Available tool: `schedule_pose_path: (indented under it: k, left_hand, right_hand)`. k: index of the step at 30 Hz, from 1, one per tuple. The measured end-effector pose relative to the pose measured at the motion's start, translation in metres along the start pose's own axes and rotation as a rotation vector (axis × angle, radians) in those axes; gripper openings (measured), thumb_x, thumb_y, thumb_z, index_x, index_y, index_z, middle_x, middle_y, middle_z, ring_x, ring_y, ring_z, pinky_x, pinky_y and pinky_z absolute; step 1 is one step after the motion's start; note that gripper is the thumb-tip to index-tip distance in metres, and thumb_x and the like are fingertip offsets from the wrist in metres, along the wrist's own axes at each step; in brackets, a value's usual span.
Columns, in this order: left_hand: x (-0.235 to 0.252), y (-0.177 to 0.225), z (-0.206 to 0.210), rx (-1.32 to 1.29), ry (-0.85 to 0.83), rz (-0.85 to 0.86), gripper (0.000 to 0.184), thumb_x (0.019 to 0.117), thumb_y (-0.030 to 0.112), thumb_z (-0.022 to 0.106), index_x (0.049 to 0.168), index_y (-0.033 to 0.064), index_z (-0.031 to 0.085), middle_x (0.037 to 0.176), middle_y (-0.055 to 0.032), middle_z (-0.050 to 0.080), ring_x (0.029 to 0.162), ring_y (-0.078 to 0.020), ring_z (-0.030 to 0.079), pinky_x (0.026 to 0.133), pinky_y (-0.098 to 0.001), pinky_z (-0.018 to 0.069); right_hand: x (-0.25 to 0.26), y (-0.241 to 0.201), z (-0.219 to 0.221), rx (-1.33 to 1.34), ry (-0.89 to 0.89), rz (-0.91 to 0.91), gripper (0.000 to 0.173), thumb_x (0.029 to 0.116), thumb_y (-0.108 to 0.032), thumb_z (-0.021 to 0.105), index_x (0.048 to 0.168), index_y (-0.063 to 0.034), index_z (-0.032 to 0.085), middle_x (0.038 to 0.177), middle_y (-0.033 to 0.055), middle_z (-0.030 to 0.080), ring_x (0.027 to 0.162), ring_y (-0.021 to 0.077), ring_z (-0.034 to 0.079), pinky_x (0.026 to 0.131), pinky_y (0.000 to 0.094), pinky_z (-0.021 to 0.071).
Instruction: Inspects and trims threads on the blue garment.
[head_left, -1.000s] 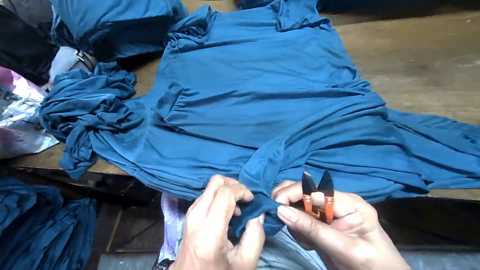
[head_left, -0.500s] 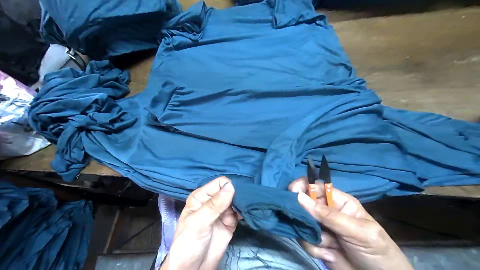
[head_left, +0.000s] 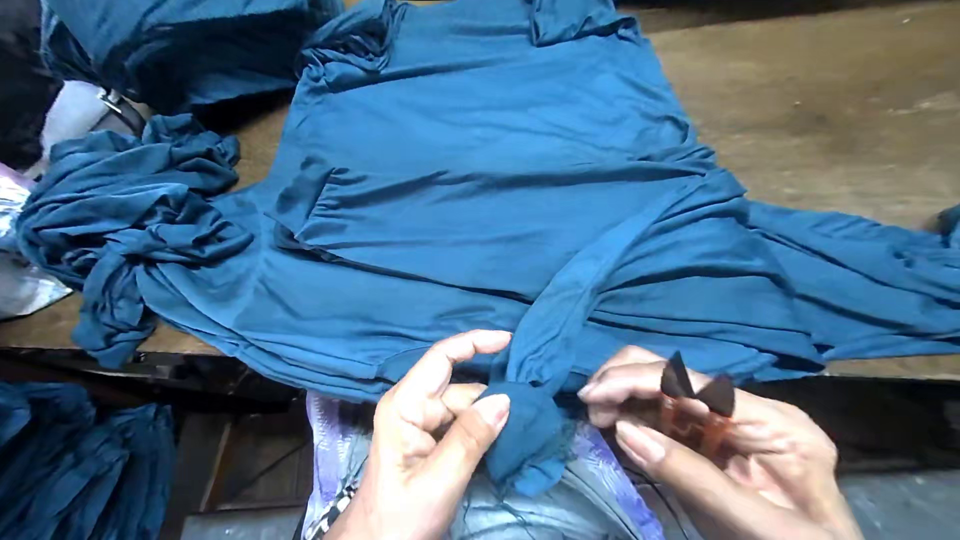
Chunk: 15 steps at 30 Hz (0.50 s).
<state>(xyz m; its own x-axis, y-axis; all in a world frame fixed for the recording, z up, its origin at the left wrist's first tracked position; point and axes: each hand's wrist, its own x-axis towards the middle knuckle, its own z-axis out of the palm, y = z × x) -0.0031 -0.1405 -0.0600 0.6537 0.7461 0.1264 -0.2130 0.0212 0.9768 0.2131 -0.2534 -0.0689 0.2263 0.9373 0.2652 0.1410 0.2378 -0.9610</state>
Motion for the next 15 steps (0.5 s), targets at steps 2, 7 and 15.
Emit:
schedule_pose_path:
  k: [2, 7, 15]
  left_hand:
    - [0.001, 0.005, 0.002, 0.061, -0.038, 0.023, 0.051, 0.0999, 0.002, 0.058, 0.15, 0.0092, 0.049, 0.082, -0.0118, 0.069, 0.068, -0.0136, 0.066, 0.065, -0.0265, 0.0577]
    - [0.003, 0.011, 0.007, 0.103, -0.06, 0.014, 0.052, 0.0986, -0.001, 0.056, 0.149, 0.0081, 0.049, 0.086, -0.0122, 0.071, 0.071, -0.0153, 0.068, 0.065, -0.0274, 0.0589]
    - [0.002, 0.009, 0.004, 0.098, -0.115, 0.043, 0.065, 0.089, -0.003, 0.072, 0.149, 0.0068, 0.049, 0.098, -0.0121, 0.074, 0.084, -0.0229, 0.074, 0.074, -0.0367, 0.0655]
  right_hand:
    - [0.003, -0.005, -0.003, -0.055, -0.093, -0.082, 0.032, 0.0914, -0.021, 0.073, 0.123, -0.0143, 0.073, 0.099, -0.0027, 0.068, 0.074, 0.0019, 0.059, 0.059, 0.0155, 0.0489]
    - [0.002, -0.004, 0.008, -0.22, -0.112, -0.248, 0.033, 0.084, -0.015, 0.08, 0.117, -0.0103, 0.075, 0.097, -0.0011, 0.068, 0.079, 0.0039, 0.061, 0.066, 0.0187, 0.0541]
    - [-0.009, -0.006, 0.005, -0.474, -0.061, -0.297, 0.015, 0.095, -0.014, 0.07, 0.108, -0.0083, 0.076, 0.096, 0.004, 0.073, 0.083, 0.0081, 0.068, 0.07, 0.023, 0.0562]
